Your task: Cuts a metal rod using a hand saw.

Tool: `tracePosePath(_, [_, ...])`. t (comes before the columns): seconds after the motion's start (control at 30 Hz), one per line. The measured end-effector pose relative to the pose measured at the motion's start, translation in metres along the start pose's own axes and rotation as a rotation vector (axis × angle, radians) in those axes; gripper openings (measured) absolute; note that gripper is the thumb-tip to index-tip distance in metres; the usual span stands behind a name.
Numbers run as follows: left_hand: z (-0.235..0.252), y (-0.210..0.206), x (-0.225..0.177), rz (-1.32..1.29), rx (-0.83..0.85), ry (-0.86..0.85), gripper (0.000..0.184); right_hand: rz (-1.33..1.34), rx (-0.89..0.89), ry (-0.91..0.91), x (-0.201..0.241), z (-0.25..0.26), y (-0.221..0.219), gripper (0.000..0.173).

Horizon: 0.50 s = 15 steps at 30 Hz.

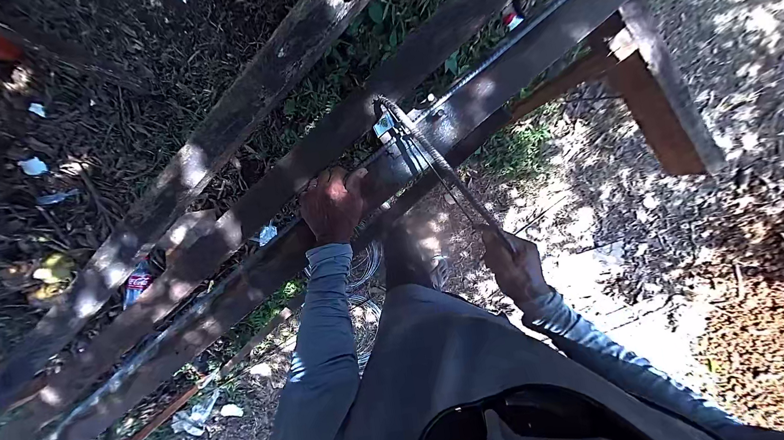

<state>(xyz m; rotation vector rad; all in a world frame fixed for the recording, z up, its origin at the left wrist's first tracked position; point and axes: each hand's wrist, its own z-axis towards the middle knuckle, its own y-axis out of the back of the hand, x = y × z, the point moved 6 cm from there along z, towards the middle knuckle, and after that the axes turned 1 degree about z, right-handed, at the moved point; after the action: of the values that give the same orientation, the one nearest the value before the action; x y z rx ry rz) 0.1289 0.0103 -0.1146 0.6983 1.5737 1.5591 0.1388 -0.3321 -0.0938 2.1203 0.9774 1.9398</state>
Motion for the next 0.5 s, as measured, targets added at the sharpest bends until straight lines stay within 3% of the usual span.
tracePosePath(0.17, [-0.001, -0.002, 0.001, 0.019, 0.046, -0.004, 0.064, -0.073, -0.002, 0.006, 0.046, 0.112, -0.065, 0.05])
tracePosePath(0.23, [0.002, 0.0, 0.002, 0.026, 0.033, -0.011, 0.064, -0.019, -0.031, 0.021, 0.052, 0.13, -0.076, 0.046])
tracePosePath(0.4, [0.001, -0.001, 0.002, 0.03, -0.001, -0.01, 0.067, 0.009, -0.034, 0.05, 0.048, 0.124, -0.071, 0.045])
tracePosePath(0.5, [0.0, -0.003, 0.0, 0.028, -0.002, -0.009, 0.072, -0.024, 0.029, 0.031, 0.026, 0.08, -0.046, 0.051])
